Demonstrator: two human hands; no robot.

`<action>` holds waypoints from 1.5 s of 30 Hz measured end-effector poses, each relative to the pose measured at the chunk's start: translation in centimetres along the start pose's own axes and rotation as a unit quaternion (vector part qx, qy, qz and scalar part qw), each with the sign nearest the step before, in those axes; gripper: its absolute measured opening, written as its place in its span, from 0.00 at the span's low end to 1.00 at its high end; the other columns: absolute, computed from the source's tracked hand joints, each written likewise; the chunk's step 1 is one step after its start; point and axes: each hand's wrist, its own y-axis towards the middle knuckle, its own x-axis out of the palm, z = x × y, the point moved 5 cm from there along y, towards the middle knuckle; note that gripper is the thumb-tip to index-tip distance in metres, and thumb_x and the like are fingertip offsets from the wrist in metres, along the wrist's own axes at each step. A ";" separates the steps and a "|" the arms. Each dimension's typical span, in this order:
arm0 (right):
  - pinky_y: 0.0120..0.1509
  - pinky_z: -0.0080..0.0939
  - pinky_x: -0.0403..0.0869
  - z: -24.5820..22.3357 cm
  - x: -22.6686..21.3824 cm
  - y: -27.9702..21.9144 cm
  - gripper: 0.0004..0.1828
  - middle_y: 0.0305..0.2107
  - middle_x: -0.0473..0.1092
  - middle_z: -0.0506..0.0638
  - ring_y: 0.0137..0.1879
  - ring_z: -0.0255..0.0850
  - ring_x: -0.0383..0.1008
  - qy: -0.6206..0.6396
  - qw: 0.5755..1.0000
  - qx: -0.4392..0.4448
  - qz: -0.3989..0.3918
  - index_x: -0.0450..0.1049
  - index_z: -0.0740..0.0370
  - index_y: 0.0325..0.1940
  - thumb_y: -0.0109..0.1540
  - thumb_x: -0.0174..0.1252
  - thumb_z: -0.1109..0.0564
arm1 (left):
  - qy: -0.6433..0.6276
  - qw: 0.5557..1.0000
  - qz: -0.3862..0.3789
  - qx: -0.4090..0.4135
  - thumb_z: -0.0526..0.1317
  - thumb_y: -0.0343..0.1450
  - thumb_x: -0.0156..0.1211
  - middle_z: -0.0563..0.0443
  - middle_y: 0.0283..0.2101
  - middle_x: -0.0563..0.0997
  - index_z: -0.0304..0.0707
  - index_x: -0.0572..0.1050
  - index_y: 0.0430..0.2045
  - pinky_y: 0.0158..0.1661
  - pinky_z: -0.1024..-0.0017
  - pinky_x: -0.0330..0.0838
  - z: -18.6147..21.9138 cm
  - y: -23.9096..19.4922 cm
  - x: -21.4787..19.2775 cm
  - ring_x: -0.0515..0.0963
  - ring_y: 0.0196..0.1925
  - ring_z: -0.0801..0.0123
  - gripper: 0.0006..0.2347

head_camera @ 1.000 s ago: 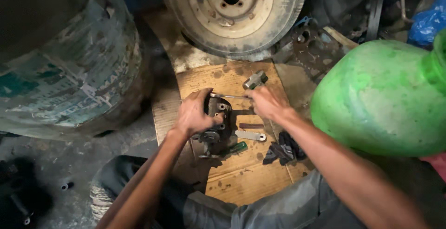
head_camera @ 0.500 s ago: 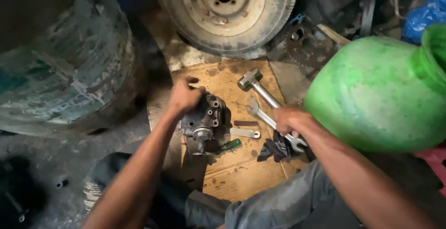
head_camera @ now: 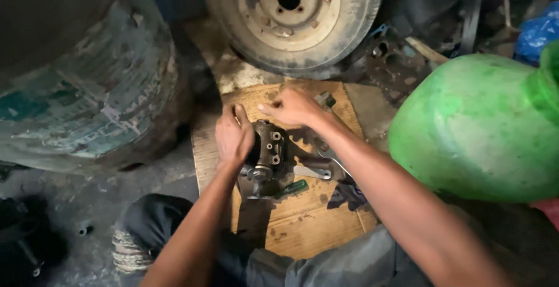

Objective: The person uses a hammer to remove a component from a mechanical part, then cleans the part with a cloth and a screwdriver. They inspect the removed component and continue cleaning the main part.

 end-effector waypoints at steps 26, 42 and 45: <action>0.33 0.38 0.80 7.9 2.9 -2.0 0.34 0.39 0.77 0.51 0.33 0.36 0.79 0.396 0.918 -0.005 0.031 0.78 0.58 0.54 0.44 0.76 0.52 | 0.327 0.832 -0.367 0.259 0.46 0.68 0.53 0.34 0.42 0.83 0.38 0.79 0.45 0.49 0.54 0.78 5.8 8.5 10.5 0.83 0.47 0.45 0.17; 0.52 0.43 0.81 7.4 3.6 0.0 0.31 0.47 0.81 0.50 0.49 0.40 0.82 0.404 0.883 -0.184 0.156 0.84 0.55 0.49 0.40 0.72 0.53 | -0.011 0.993 0.013 0.119 0.48 0.76 0.52 0.27 0.52 0.78 0.29 0.75 0.51 0.54 0.52 0.70 0.6 1.4 1.9 0.77 0.54 0.36 0.18; 0.47 0.46 0.76 8.9 4.4 -0.7 0.24 0.46 0.81 0.53 0.42 0.51 0.79 0.374 0.913 0.086 0.140 0.81 0.54 0.51 0.53 0.72 0.47 | 0.005 0.992 -0.019 0.121 0.46 0.75 0.54 0.28 0.47 0.80 0.30 0.78 0.46 0.51 0.52 0.72 -0.4 2.1 2.2 0.79 0.51 0.38 0.16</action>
